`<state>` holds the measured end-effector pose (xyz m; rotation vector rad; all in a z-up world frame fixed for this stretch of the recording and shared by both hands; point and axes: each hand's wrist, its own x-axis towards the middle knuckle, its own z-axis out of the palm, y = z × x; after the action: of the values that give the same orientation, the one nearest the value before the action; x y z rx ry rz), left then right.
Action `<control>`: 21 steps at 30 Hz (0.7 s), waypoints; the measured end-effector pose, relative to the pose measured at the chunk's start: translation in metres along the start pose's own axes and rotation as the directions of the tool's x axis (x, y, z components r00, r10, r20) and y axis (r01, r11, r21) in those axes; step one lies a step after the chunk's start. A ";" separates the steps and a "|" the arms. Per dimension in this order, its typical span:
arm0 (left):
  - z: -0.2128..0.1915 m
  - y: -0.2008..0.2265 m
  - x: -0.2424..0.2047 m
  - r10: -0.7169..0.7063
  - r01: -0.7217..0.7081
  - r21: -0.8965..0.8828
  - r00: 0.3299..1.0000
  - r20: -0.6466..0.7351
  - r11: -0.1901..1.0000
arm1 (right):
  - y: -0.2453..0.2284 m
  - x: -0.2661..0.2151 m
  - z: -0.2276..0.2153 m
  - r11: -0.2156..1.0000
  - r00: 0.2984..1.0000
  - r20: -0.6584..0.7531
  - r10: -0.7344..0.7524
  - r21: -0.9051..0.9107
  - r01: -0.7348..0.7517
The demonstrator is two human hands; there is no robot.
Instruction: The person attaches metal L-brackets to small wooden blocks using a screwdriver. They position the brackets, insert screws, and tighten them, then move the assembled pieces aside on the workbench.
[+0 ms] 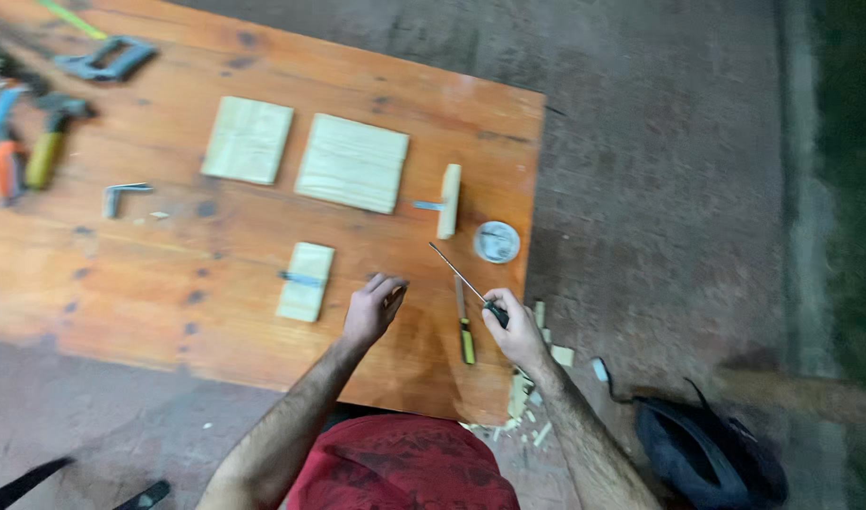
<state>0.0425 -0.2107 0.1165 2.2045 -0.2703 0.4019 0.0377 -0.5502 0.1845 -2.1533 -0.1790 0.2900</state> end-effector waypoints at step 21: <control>-0.068 -0.186 -0.077 -0.221 0.262 0.157 0.945 -0.241 0.952 | -0.100 0.038 0.185 0.998 0.994 0.106 0.022 -0.064 -0.015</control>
<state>0.0197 -0.0393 -0.0074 2.3152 0.1668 0.5485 0.0219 -0.3381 0.1610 -2.2041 -0.2320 0.4153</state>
